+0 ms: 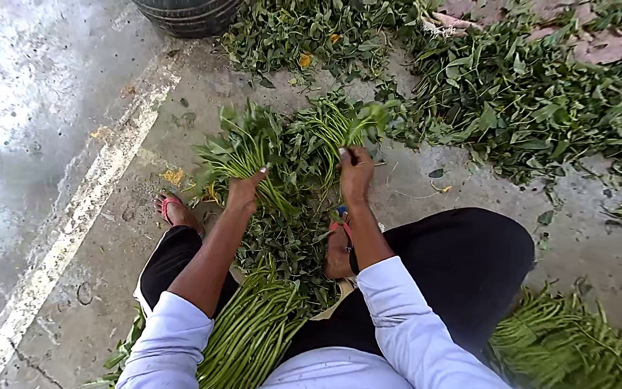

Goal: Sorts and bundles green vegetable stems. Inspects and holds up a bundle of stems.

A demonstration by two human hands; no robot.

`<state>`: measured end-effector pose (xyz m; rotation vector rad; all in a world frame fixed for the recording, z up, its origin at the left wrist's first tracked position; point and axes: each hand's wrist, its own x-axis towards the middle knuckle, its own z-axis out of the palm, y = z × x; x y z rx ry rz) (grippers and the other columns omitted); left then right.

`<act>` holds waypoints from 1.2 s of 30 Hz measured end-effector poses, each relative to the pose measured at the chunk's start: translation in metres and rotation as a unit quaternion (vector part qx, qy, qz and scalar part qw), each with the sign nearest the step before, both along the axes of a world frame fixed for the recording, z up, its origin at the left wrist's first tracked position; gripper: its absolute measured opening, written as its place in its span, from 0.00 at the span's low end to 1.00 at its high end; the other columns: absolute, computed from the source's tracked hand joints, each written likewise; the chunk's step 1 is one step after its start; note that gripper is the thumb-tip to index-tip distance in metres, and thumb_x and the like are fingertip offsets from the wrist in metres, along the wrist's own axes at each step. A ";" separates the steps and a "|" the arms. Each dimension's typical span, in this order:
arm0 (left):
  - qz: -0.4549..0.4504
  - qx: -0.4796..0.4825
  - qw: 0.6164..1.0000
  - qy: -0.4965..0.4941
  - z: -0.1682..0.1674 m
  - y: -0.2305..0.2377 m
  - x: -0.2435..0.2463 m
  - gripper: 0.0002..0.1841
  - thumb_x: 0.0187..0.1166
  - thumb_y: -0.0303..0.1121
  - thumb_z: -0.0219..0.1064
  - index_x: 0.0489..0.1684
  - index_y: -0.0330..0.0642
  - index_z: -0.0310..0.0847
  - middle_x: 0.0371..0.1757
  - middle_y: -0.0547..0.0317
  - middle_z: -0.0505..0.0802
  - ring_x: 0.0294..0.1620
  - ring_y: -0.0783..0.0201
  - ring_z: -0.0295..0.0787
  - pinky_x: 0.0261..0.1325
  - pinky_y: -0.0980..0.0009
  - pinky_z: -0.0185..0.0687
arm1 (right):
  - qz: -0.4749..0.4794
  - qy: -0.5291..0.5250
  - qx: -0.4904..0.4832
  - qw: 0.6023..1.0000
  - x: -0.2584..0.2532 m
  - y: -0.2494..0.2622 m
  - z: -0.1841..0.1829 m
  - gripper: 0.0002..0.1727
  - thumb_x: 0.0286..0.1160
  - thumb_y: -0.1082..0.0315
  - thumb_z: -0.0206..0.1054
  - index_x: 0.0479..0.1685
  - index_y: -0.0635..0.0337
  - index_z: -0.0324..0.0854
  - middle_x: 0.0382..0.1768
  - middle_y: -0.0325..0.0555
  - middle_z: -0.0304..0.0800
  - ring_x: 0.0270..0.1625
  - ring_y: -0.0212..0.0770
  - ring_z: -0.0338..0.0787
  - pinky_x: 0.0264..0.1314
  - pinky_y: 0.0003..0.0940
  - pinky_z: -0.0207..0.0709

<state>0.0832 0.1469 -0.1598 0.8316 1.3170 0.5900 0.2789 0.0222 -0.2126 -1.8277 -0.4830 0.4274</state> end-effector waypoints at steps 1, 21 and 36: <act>-0.015 -0.018 1.000 -0.012 -0.005 -0.011 0.005 0.29 0.73 0.24 0.76 0.73 0.38 0.70 0.55 0.49 0.92 0.52 0.58 0.91 0.53 0.60 0.90 | 0.058 -0.024 -0.020 0.998 -0.023 0.008 0.004 0.17 0.85 0.62 0.64 0.56 0.70 0.86 0.52 0.60 0.87 0.46 0.47 0.91 0.54 0.44 0.88; -0.017 -0.055 0.997 -0.058 -0.016 -0.006 0.001 0.26 0.69 0.17 0.74 0.68 0.33 0.73 0.52 0.46 0.93 0.50 0.56 0.93 0.55 0.59 0.89 | 0.139 -0.077 -0.008 0.987 -0.063 0.017 0.008 0.15 0.83 0.76 0.61 0.62 0.67 0.86 0.56 0.63 0.85 0.56 0.52 0.89 0.63 0.44 0.84; -0.095 -0.057 0.982 -0.156 -0.002 -0.007 -0.004 0.18 0.73 0.17 0.71 0.62 0.31 0.78 0.51 0.46 0.95 0.52 0.57 0.93 0.61 0.58 0.88 | 0.241 -0.014 0.112 0.964 -0.087 0.012 -0.018 0.15 0.72 0.83 0.66 0.58 0.74 0.84 0.50 0.62 0.92 0.52 0.47 0.94 0.62 0.41 0.86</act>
